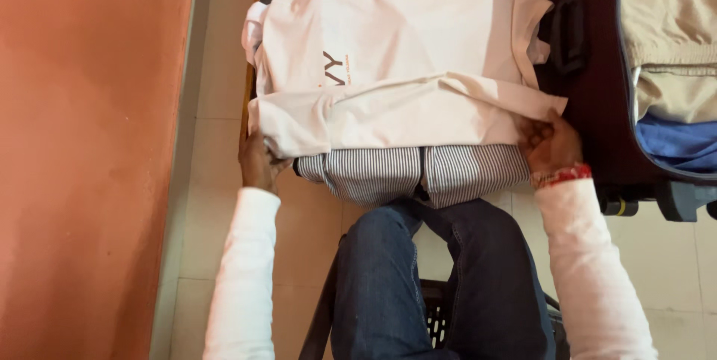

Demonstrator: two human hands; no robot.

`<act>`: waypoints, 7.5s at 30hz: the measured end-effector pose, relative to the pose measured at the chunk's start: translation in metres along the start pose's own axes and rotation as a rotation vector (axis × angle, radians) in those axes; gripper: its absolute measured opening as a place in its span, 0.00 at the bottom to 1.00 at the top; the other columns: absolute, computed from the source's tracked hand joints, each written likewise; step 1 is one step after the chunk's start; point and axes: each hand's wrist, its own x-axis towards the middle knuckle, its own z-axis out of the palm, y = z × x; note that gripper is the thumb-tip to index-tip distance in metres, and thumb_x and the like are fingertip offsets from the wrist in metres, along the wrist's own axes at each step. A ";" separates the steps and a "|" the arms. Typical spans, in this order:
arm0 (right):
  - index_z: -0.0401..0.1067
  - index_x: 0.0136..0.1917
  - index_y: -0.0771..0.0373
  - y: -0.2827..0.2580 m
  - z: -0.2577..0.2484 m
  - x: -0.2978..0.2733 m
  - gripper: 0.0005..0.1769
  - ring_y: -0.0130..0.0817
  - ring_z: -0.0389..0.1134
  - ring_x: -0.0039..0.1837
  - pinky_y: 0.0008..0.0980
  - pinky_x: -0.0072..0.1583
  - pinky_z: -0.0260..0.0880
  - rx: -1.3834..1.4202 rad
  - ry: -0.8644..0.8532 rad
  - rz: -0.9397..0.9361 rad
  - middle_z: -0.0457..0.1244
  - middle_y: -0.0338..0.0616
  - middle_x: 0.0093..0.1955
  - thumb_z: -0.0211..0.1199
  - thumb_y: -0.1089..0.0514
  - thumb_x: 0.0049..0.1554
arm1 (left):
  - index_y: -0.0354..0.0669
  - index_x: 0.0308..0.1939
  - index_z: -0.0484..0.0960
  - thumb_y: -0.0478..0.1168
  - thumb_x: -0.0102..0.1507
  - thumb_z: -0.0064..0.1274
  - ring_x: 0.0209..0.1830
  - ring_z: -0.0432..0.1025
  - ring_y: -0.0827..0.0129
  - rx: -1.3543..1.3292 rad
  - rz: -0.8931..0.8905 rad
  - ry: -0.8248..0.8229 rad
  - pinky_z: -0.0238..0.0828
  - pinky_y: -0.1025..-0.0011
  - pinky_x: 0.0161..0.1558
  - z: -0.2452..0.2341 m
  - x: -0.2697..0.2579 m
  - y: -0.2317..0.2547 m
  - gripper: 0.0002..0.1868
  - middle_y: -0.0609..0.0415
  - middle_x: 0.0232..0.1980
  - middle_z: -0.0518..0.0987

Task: The person folds a pair of tan pants and a white polo shirt, then places them into a black suitcase.

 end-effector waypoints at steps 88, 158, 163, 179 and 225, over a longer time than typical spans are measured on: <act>0.75 0.46 0.54 -0.049 0.049 -0.103 0.11 0.42 0.67 0.55 0.47 0.57 0.66 -2.040 -0.141 -1.230 0.66 0.36 0.48 0.59 0.66 0.51 | 0.50 0.45 0.87 0.44 0.54 0.67 0.45 0.78 0.49 1.627 0.641 -0.362 0.74 0.58 0.47 0.008 -0.001 0.174 0.16 0.48 0.44 0.85; 0.76 0.53 0.70 0.061 0.108 0.025 0.19 0.33 0.71 0.42 0.31 0.45 0.72 -1.086 -0.369 -0.537 0.70 0.47 0.43 0.68 0.52 0.58 | 0.39 0.66 0.77 0.38 0.67 0.46 0.79 0.60 0.50 1.357 1.240 -0.093 0.44 0.42 0.78 0.180 -0.157 -0.177 0.23 0.45 0.75 0.70; 0.76 0.42 0.70 0.035 0.080 0.047 0.07 0.32 0.65 0.36 0.32 0.40 0.66 -0.866 -0.296 -0.541 0.67 0.44 0.36 0.66 0.62 0.53 | 0.44 0.65 0.78 0.37 0.64 0.47 0.75 0.64 0.51 1.247 1.171 -0.262 0.48 0.41 0.75 0.194 -0.192 -0.159 0.24 0.46 0.72 0.74; 0.62 0.70 0.60 0.003 0.165 -0.082 0.25 0.28 0.72 0.48 0.26 0.46 0.72 -0.612 -0.636 -0.330 0.69 0.40 0.51 0.60 0.53 0.62 | 0.31 0.67 0.69 0.51 0.70 0.46 0.59 0.73 0.58 -0.264 0.426 0.149 0.69 0.63 0.60 0.158 -0.160 -0.158 0.30 0.42 0.60 0.77; 0.72 0.64 0.72 0.131 0.141 -0.056 0.29 0.37 0.67 0.44 0.33 0.44 0.69 -0.784 -0.442 -0.108 0.68 0.55 0.49 0.69 0.49 0.58 | 0.51 0.76 0.59 0.49 0.59 0.60 0.78 0.51 0.38 1.644 0.929 0.231 0.46 0.42 0.72 0.121 -0.154 -0.119 0.43 0.39 0.80 0.54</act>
